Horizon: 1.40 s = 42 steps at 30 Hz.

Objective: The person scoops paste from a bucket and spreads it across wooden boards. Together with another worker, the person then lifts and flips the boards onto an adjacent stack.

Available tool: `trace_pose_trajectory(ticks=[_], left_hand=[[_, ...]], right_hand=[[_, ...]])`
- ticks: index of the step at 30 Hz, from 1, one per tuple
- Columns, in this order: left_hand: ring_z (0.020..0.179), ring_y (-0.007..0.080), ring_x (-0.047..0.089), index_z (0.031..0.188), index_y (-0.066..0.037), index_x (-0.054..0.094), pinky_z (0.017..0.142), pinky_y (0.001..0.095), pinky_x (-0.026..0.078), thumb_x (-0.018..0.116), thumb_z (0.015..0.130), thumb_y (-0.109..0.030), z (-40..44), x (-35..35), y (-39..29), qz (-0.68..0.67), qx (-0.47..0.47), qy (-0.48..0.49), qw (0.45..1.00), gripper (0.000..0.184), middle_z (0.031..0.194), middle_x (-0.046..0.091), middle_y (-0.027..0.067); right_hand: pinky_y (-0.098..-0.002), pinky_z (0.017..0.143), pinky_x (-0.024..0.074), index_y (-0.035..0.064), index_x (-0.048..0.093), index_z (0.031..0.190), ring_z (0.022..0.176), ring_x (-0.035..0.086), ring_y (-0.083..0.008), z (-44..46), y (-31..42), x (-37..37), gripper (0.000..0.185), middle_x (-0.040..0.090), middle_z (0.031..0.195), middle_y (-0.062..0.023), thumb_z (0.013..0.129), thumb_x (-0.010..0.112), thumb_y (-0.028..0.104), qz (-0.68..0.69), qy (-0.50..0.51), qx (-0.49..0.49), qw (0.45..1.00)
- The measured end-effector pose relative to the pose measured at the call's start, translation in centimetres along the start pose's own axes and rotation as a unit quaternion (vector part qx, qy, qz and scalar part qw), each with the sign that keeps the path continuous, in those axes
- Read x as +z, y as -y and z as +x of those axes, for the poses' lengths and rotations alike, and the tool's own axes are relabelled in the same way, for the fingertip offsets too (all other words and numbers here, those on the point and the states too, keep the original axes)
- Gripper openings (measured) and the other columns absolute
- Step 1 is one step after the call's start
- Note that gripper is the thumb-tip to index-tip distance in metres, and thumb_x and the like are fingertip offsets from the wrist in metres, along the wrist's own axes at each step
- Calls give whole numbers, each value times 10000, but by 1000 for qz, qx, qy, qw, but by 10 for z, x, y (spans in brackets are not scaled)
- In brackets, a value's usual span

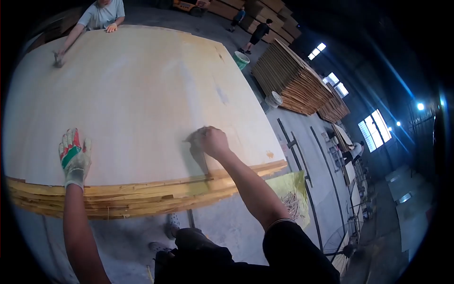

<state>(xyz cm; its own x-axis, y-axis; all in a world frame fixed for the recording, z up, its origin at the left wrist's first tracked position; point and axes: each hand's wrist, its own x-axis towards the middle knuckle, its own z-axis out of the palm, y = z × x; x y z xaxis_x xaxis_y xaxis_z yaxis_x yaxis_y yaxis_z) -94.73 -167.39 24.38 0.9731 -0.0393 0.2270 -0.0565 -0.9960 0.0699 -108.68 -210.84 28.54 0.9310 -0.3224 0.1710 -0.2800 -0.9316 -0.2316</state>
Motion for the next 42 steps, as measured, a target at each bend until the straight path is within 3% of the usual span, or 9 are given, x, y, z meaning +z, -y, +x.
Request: trace_pose_trajectory(ticks=[4,10,12,15,25,30,38,40,42], left_hand=[[1489,311,301,1516,-94,407,1215,444,221,463,1022,-463,3,12,3,-2,22,-25,999,619,1594,356,149],[1466,298,342,1494,-53,438,1213,433,236,443,1053,-390,1,13,25,8,5,-35,999,555,1566,404,135],[1411,260,431,1445,4,485,1201,398,292,435,1077,-291,11,27,60,-675,-4,-77,733,474,1504,485,125],[1365,226,478,1406,47,509,1178,341,340,424,1082,-198,-5,-6,100,-756,-110,-127,633,415,1455,532,127],[1344,218,494,1384,30,536,1154,358,371,462,1072,-203,0,-17,247,-701,-85,-182,684,396,1428,553,122],[1309,285,534,1368,-59,577,1097,381,424,511,1046,-228,45,16,325,-346,23,-201,916,370,1397,576,150],[1359,375,461,1467,-130,481,1128,459,363,508,1015,-412,127,74,452,43,-151,-38,987,534,1490,483,168],[1385,380,430,1492,-138,452,1147,460,335,499,1013,-426,140,88,461,60,-144,-83,984,561,1528,446,162],[1424,377,378,1505,-144,439,1179,449,286,510,1007,-403,130,76,434,60,-178,-47,981,566,1568,392,160]], right_hand=[[-458,815,550,106,731,1057,882,664,-366,-70,-18,-28,234,693,974,-142,856,618,148,-4,85,-181,980],[-435,800,556,45,726,1071,879,682,-322,-120,60,-30,244,699,950,-142,844,635,36,69,69,-150,984],[-355,778,562,20,715,1106,877,707,-239,-94,100,-55,268,721,983,-143,861,608,-1,330,127,-38,935],[-291,738,552,-34,703,1116,822,696,-161,-55,137,-50,273,732,951,-136,883,563,-14,381,132,-16,915],[-315,695,540,-77,696,1060,742,652,-148,-12,239,10,253,712,858,-92,881,534,-1,477,168,9,863],[-302,703,539,-86,698,1076,725,643,-147,-22,281,3,288,714,856,-93,887,504,10,434,144,54,887],[-348,666,517,17,698,872,662,650,-186,92,349,-1,201,683,712,-107,879,538,138,192,43,-116,974],[-326,703,509,-54,644,939,746,619,-162,176,361,40,165,649,833,-71,880,573,83,296,37,-46,953],[-320,691,527,-49,618,864,718,611,-179,254,377,89,123,612,832,-72,899,544,42,631,89,44,769]])
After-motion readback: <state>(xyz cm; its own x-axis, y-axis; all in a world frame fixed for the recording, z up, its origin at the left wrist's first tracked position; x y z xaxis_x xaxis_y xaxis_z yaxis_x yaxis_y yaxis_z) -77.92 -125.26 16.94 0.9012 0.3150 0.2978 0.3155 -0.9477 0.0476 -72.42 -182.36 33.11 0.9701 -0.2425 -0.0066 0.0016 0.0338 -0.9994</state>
